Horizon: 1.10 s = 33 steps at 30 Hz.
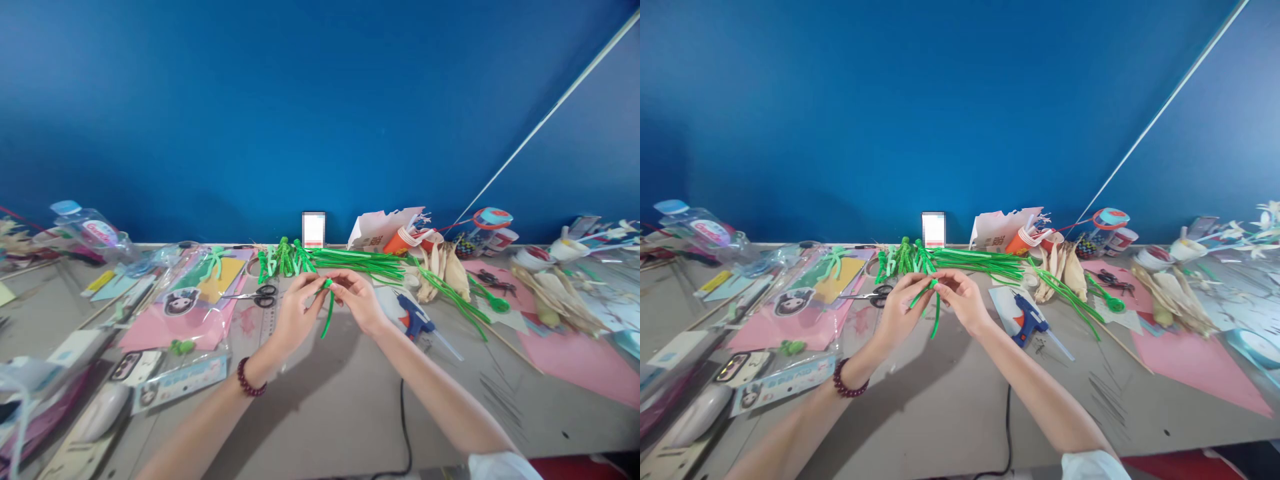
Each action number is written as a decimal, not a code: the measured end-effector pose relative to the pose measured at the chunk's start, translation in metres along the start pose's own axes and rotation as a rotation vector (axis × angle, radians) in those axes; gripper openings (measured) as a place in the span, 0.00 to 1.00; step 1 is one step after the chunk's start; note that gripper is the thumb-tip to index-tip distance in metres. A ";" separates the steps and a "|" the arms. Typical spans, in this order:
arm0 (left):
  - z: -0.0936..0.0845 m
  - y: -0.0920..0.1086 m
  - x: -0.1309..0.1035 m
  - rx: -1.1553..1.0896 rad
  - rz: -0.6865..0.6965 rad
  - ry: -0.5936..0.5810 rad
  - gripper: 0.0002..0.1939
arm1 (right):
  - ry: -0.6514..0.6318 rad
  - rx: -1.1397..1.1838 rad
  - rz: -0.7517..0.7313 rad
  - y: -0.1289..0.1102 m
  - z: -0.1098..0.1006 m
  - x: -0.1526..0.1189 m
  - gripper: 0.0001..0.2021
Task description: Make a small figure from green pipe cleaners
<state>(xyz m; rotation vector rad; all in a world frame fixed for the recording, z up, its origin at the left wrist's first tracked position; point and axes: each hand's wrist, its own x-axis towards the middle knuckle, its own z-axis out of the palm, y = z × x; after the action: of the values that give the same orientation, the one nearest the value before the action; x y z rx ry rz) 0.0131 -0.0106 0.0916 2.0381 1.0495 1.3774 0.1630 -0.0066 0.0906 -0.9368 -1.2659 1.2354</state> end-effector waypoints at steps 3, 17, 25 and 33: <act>0.000 -0.003 0.000 -0.063 -0.048 0.031 0.11 | -0.048 -0.011 -0.010 0.000 -0.001 0.001 0.15; 0.004 -0.005 0.005 -0.546 -0.437 0.076 0.11 | 0.019 -0.060 -0.007 0.003 -0.002 0.002 0.10; 0.005 -0.006 0.006 -0.550 -0.549 -0.146 0.13 | 0.075 0.045 0.081 -0.003 -0.004 0.004 0.12; 0.005 -0.009 0.004 -0.576 -0.600 -0.174 0.14 | -0.013 -0.014 0.107 -0.003 -0.008 0.004 0.16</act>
<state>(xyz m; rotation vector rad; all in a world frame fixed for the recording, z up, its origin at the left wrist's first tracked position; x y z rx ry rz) 0.0155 -0.0015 0.0850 1.2582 0.9384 1.0063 0.1704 -0.0023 0.0935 -1.0188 -1.2493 1.3189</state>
